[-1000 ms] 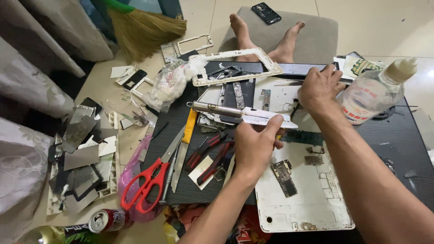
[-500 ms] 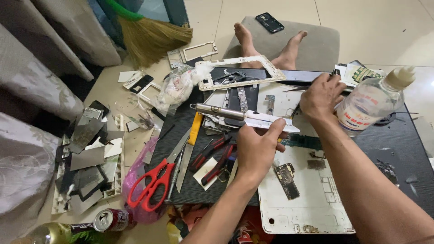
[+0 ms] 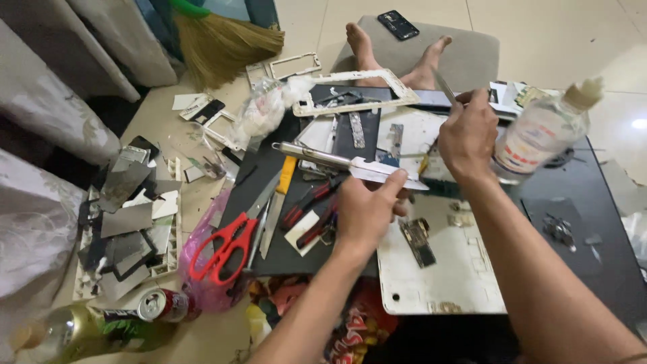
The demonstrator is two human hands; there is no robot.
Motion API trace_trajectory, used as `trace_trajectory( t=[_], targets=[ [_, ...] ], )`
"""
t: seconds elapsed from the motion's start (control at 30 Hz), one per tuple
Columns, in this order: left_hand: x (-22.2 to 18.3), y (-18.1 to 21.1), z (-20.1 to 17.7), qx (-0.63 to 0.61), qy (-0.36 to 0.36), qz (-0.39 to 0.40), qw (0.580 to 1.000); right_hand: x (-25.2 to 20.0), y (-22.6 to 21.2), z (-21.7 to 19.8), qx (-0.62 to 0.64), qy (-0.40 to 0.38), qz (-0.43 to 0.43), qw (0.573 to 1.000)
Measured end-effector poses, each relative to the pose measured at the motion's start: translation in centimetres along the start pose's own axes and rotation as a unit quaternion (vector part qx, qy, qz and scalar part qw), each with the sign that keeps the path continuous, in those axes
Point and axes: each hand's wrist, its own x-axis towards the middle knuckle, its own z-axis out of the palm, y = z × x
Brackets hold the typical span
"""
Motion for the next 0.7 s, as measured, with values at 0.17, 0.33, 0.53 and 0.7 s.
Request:
trace_trajectory(
  t=[0.17,0.33,0.53,0.7],
  targets=[
    [-1.4,-2.3,-1.7,0.032,0.010,-0.020,0.999,-8.8,-2.4,-4.8,0.025,-0.032,-0.004,0.999],
    [-2.4,-4.2,-3.0,0.122,0.000,0.011,0.992,-16.3,-4.6,-8.1,0.078,-0.034,-0.001,0.996],
    [-1.5,-5.4,-3.7,0.203,-0.036,-0.013,0.978,-20.4,-4.2,-9.6,0.101,-0.057,0.067,0.991],
    [-1.6,-3.9,-5.0,0.267,-0.031,-0.003,0.963,-20.5,-3.8,-9.2,0.115,-0.034,0.044,0.992]
  ],
)
